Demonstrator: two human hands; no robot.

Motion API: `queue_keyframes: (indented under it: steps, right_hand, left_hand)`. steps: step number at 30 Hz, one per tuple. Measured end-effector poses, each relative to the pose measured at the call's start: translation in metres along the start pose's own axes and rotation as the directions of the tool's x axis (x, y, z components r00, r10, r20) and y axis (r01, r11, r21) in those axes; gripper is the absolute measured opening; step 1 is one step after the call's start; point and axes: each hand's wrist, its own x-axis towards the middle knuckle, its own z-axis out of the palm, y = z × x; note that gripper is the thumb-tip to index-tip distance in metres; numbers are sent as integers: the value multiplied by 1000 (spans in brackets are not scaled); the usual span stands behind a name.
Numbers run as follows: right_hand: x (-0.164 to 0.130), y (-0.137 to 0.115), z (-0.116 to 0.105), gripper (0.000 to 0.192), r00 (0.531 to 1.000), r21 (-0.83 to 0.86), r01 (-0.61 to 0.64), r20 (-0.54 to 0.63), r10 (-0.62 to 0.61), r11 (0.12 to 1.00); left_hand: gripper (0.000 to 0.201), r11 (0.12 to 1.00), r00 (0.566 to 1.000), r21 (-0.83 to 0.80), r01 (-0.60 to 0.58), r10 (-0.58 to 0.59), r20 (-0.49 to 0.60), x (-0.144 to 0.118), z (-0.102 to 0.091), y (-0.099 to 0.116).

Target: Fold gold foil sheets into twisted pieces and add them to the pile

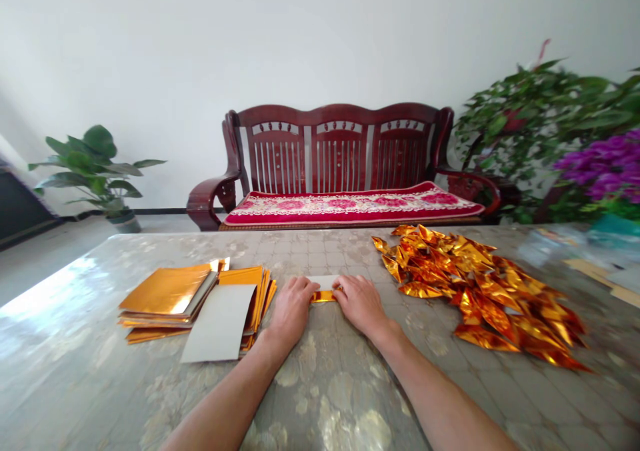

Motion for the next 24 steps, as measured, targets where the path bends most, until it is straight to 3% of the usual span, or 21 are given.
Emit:
queue_keyframes:
  steps: [3,7,12,14,18,24]
  right_hand:
    - [0,0,1,12,1000,-5,-4,4,4,1000]
    - [-1,1,1,13,1000,-30,-17,-12,16,999]
    - [-4,-4,-4,15,996,-109,34,-81,-43,993]
    - [-6,-9,-6,11,989,-122,131,-59,-139,984]
    - [-12,-16,-4,23,966,-93,259,16,-259,961]
    - [-21,-16,-9,28,973,-106,232,36,-230,967]
  left_hand:
    - [32,996,992,-31,-87,89,84,-4,-4,5]
    - [33,991,984,90,-102,87,153,-13,-3,14]
    - [42,977,984,171,-131,107,140,-22,5,22]
    - [41,974,987,192,-120,96,128,-22,7,23]
    - [38,968,988,223,-118,93,121,-22,10,27]
    - [34,945,993,322,-50,14,113,-27,9,32]
